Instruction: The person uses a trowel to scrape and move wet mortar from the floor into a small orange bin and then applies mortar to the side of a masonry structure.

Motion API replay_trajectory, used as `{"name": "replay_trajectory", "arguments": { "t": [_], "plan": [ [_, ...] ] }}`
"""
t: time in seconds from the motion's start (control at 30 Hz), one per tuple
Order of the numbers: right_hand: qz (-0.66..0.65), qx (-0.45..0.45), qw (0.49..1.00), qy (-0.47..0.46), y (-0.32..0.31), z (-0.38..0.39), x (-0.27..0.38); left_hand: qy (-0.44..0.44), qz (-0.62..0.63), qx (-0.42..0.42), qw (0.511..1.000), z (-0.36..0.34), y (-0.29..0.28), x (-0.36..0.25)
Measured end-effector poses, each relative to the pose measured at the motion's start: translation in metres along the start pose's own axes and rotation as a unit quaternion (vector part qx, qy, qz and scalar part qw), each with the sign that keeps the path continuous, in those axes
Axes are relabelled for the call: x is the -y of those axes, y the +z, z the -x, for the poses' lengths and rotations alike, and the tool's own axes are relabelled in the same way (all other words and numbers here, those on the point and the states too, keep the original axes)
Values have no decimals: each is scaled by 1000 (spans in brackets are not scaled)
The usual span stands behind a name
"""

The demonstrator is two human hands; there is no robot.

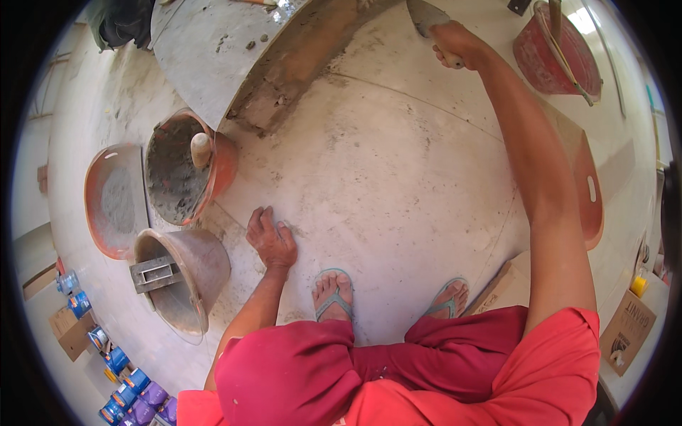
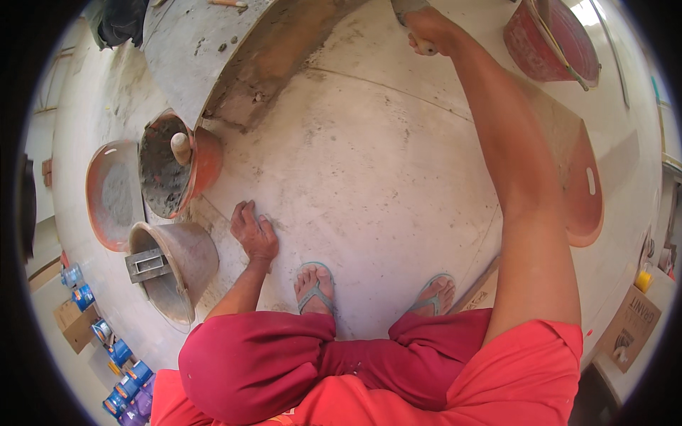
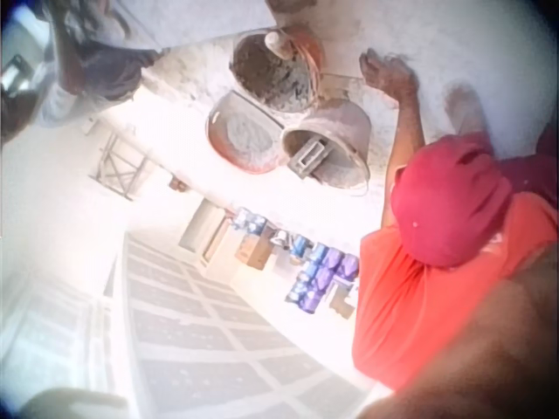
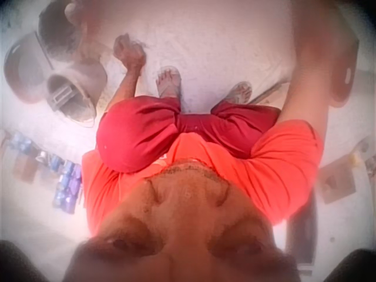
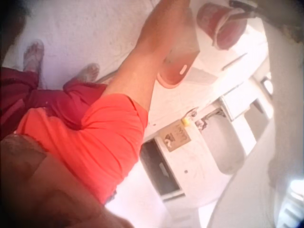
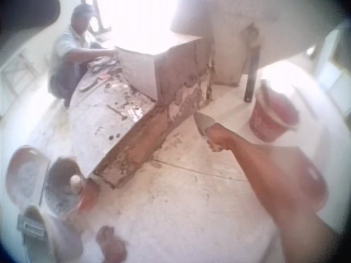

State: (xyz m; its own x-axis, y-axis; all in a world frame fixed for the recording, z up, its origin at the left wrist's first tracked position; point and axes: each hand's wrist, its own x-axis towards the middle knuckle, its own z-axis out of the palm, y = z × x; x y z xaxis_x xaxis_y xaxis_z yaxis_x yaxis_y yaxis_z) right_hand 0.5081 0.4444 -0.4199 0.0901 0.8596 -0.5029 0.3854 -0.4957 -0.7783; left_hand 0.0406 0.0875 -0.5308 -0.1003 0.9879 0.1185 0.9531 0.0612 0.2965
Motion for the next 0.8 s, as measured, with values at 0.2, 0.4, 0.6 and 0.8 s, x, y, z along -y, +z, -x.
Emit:
{"name": "replay_trajectory", "arguments": {
  "t": [0.2,0.4,0.6,0.8],
  "plan": [
    [-4,10,1000,2,17,-9,-2,1,-6,6,1000,-3,0,-7],
    [74,67,994,33,37,52,7,6,-21,-3,1000,-1,-1,-3],
    [26,62,997,38,31,51,1,19,1,-14,1000,-1,3,-1],
    [-14,16,1000,-21,60,53,-11,8,-13,-7,1000,-2,2,-1]
  ]
}}
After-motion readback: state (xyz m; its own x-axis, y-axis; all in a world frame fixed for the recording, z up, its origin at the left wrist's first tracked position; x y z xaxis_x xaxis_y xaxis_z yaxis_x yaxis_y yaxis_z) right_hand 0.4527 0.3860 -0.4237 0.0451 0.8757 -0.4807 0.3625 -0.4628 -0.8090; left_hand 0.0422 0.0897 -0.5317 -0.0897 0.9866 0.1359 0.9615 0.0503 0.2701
